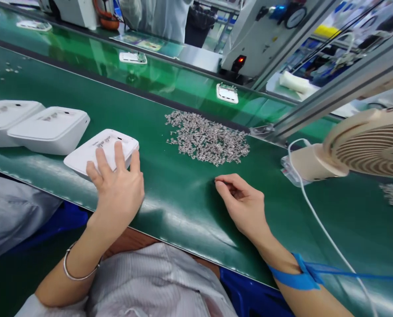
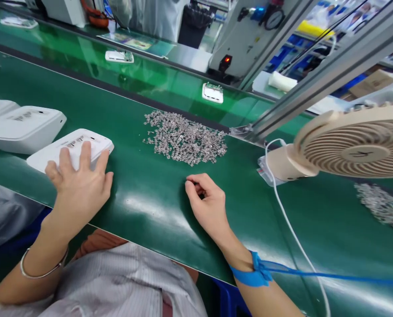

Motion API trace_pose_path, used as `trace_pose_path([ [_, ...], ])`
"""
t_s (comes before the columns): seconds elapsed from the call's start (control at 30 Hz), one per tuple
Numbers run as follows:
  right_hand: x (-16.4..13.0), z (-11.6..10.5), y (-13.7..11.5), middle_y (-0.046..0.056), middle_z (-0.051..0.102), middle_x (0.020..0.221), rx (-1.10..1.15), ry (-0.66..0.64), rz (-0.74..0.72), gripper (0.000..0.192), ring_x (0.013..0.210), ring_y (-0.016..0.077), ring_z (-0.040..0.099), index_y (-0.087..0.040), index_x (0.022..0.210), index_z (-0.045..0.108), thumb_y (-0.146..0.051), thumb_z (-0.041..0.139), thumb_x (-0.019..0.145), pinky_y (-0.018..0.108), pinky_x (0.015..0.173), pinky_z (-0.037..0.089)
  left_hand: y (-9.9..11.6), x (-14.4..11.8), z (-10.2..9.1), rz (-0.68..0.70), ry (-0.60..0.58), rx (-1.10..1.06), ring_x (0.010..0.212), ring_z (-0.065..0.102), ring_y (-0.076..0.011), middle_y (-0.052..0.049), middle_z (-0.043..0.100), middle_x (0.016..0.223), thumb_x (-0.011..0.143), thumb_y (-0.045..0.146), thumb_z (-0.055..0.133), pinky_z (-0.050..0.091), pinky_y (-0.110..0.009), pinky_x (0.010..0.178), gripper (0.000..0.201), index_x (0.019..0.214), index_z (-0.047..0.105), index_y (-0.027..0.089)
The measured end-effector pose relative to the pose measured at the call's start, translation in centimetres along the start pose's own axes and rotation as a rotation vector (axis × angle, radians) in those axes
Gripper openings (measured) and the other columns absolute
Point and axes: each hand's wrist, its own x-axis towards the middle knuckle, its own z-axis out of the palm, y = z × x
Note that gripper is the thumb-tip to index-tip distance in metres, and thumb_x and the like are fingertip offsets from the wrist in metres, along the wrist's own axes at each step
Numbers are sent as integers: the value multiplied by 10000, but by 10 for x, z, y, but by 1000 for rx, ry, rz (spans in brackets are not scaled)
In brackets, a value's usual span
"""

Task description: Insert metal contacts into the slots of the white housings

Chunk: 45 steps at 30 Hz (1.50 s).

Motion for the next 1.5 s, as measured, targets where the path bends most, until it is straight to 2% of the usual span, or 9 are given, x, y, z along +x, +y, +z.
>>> trace_pose_path([
  [0.17, 1, 0, 1, -5, 560, 675, 4, 2, -15, 103, 541, 101, 471, -194, 760, 624, -263, 559, 800, 239, 504, 401, -20, 11, -1, -82, 21, -21, 1227, 316, -516, -234, 367, 1387, 846, 189, 472, 326, -679, 851, 417, 1259, 520, 162],
  [0.27, 2, 2, 1, -3, 557, 673, -29, -7, -57, 113, 548, 101, 480, -188, 755, 614, -250, 537, 811, 235, 510, 407, -8, 5, -5, -34, 84, -50, 1264, 252, -519, -249, 281, 1432, 837, 246, 524, 289, -671, 897, 512, 1327, 442, 124],
  [0.33, 3, 5, -1, 0, 553, 674, -62, -22, -109, 118, 558, 101, 488, -183, 757, 610, -232, 521, 817, 234, 523, 415, 11, -9, -6, 152, 123, -75, 1261, 291, -489, -220, 297, 1436, 836, 305, 542, 298, -626, 919, 558, 1351, 409, 136],
  [0.53, 10, 8, -3, -3, 535, 652, -57, -25, -162, 158, 563, 95, 479, -176, 739, 600, -197, 475, 833, 227, 540, 416, 59, -57, 1, 1026, 84, -278, 1206, 446, -321, -95, 489, 1337, 884, 475, 426, 320, -431, 969, 484, 1273, 505, 198],
  [0.73, 23, -2, 6, -5, 534, 645, -63, 204, -99, 170, 576, 106, 483, -185, 699, 577, -224, 475, 829, 241, 570, 421, 84, -45, 1, 1307, 154, -313, 1130, 514, -265, -127, 542, 1268, 879, 384, 466, 360, -364, 929, 463, 1284, 480, 159],
  [0.83, 27, -5, 10, -5, 533, 643, -69, 252, -62, 175, 575, 107, 481, -186, 690, 571, -222, 471, 829, 243, 572, 419, 93, -25, 4, 1369, 12, -505, 1054, 537, -243, -133, 572, 1207, 844, 547, 462, 406, -327, 852, 525, 1167, 547, 142],
  [0.93, 28, -6, 11, -2, 543, 661, -60, 257, -62, 164, 583, 105, 484, -183, 708, 577, -210, 473, 833, 243, 573, 423, 94, -1, 13, 1322, -64, -675, 926, 555, -214, -92, 618, 1092, 886, 450, 427, 430, -317, 773, 391, 1038, 596, 131],
  [1.2, 29, -8, 15, 15, 577, 749, -109, 298, -68, 115, 691, 129, 554, -193, 746, 583, -197, 493, 817, 258, 624, 471, 92, 36, 34, 1006, -43, -677, 633, 476, -181, -46, 556, 692, 922, 292, 340, 403, -312, 600, 338, 833, 616, 119],
  [1.5, 28, -7, 26, 81, 666, 967, -198, 155, -69, 142, 908, 201, 626, -180, 853, 631, -225, 505, 807, 368, 815, 485, 90, 26, 26, 1182, 143, -597, 552, 415, -158, -13, 487, 618, 894, 229, 397, 335, -291, 513, 260, 690, 540, 155],
])
